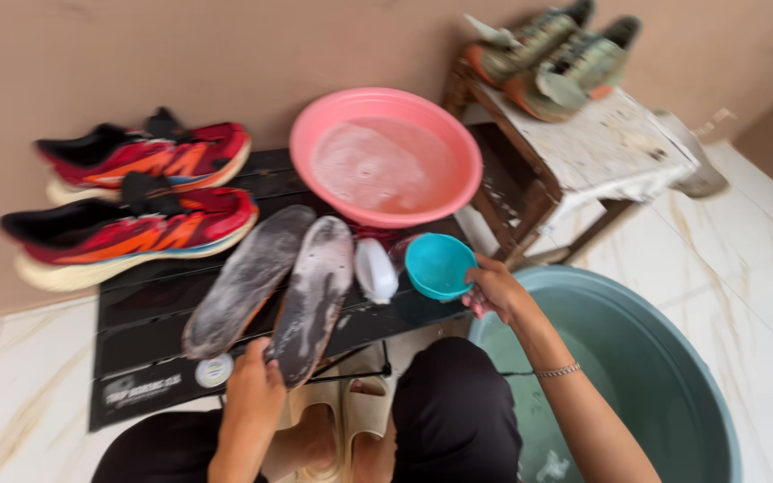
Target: The person scrubs the soles of a pair of dark shoes with a brush and soapy water. They then remove the red shoelaces and scrub them in a small blue bowl of water.
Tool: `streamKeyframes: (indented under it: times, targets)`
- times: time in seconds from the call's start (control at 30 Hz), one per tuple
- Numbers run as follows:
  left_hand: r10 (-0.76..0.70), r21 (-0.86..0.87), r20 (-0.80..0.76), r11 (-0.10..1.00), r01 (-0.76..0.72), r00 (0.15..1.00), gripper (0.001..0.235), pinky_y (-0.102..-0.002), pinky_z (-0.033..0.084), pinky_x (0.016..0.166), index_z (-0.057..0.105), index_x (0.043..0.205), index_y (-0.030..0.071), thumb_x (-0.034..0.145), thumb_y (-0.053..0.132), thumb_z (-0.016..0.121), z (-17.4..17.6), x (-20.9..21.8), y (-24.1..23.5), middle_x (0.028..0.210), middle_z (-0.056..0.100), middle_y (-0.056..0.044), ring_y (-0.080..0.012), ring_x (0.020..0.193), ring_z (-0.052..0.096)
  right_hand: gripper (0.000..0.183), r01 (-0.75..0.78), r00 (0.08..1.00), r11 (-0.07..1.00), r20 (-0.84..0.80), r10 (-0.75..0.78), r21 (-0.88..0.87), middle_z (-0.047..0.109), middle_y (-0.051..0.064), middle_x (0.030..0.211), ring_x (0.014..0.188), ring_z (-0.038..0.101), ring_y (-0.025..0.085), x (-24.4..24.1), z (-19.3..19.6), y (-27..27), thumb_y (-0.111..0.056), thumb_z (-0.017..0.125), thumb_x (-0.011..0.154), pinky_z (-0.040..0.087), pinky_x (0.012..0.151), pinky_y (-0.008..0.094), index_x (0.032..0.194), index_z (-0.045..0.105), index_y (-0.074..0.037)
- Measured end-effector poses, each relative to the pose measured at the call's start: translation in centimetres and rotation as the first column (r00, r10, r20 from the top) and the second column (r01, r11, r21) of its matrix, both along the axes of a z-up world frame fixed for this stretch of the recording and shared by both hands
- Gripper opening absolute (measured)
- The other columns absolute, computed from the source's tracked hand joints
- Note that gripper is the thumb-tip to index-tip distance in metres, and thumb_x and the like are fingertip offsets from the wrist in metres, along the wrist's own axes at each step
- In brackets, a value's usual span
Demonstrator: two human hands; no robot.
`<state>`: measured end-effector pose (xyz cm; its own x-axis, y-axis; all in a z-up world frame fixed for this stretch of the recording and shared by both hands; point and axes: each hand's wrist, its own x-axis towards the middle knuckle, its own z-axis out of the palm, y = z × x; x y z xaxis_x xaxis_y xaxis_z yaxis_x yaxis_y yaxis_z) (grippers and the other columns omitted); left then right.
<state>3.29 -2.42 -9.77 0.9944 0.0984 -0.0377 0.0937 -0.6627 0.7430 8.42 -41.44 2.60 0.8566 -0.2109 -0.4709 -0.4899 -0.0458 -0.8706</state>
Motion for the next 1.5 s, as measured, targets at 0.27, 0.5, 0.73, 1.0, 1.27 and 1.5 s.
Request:
streamKeyframes:
  times: [0.27, 0.5, 0.73, 1.0, 1.27, 1.5]
  targets:
    - [0.024, -0.024, -0.056, 0.999, -0.026, 0.998, 0.038, -0.055, 0.049, 0.079, 0.049, 0.131, 0.014, 0.095, 0.006, 0.042, 5.8, -1.6, -1.0, 0.102, 0.069, -0.020, -0.0430, 0.096, 0.066, 0.046, -0.248, 0.968, 0.720, -0.137, 0.211, -0.648, 0.068, 0.027, 0.096, 0.080, 0.060, 0.040, 2.0, 1.2, 2.4, -0.030, 0.043, 0.098, 0.050, 0.065, 0.050, 0.139, 0.041, -0.011]
    - [0.066, 0.055, 0.440, 0.993, -0.101, 0.896, 0.034, -0.044, 0.050, 0.047, 0.054, 0.130, 0.015, 0.097, 0.005, 0.049, 9.3, -2.8, -1.5, 0.101, 0.053, -0.007, -0.0325, 0.069, 0.065, 0.056, -0.249, 0.804, 0.128, -0.131, 0.580, -0.960, 0.068, 0.008, 0.125, 0.129, 0.042, 0.032, 4.0, 4.3, 11.4, -0.055, 0.042, 0.099, 0.037, 0.108, 0.051, 0.131, 0.063, -0.014]
    - [0.112, -0.115, 0.393, 0.991, -0.072, 0.913, 0.036, -0.048, 0.049, 0.057, 0.054, 0.133, 0.014, 0.099, 0.008, 0.044, 8.2, -2.6, -1.0, 0.109, 0.054, -0.008, -0.0344, 0.085, 0.066, 0.027, -0.217, 0.730, 0.261, 0.022, 0.683, -0.941, 0.075, 0.011, 0.087, 0.102, 0.055, 0.038, 4.8, 4.0, 14.2, -0.023, 0.063, 0.083, 0.045, 0.089, 0.049, 0.108, 0.074, -0.018]
    - [0.044, -0.316, -0.103, 0.946, -0.074, 0.994, 0.038, -0.043, 0.048, 0.077, 0.047, 0.140, 0.021, 0.102, 0.020, 0.040, 7.4, -1.9, -2.0, 0.112, 0.058, -0.016, -0.0345, 0.095, 0.064, 0.037, -0.182, 0.813, 0.353, 0.062, 0.580, -0.918, 0.072, 0.009, 0.106, 0.111, 0.055, 0.031, 3.1, 9.8, 9.4, -0.025, 0.056, 0.085, 0.041, 0.100, 0.041, 0.116, 0.072, -0.014]
    - [0.002, -0.082, -0.242, 0.996, -0.022, 0.970, 0.044, -0.049, 0.052, 0.076, 0.043, 0.147, 0.026, 0.104, 0.029, 0.039, 8.1, -1.9, -1.9, 0.103, 0.064, -0.015, -0.0391, 0.092, 0.065, 0.033, -0.324, 0.891, 0.280, -0.192, 0.412, -0.903, 0.074, 0.012, 0.109, 0.101, 0.068, 0.032, 3.2, 8.7, 10.6, -0.028, 0.065, 0.087, 0.051, 0.083, 0.046, 0.116, 0.070, -0.011]
    - [-0.032, -0.166, -0.179, 0.986, 0.002, 0.983, 0.048, -0.052, 0.047, 0.068, 0.035, 0.148, 0.014, 0.101, 0.016, 0.042, 6.7, -1.3, -2.7, 0.083, 0.070, -0.022, -0.0460, 0.083, 0.066, 0.008, -0.294, 0.490, 0.389, 0.212, 0.846, -0.873, 0.073, 0.002, 0.079, 0.068, 0.064, 0.018, 3.8, 7.4, 15.2, -0.017, 0.071, 0.091, 0.046, 0.066, 0.033, 0.086, 0.073, -0.011]
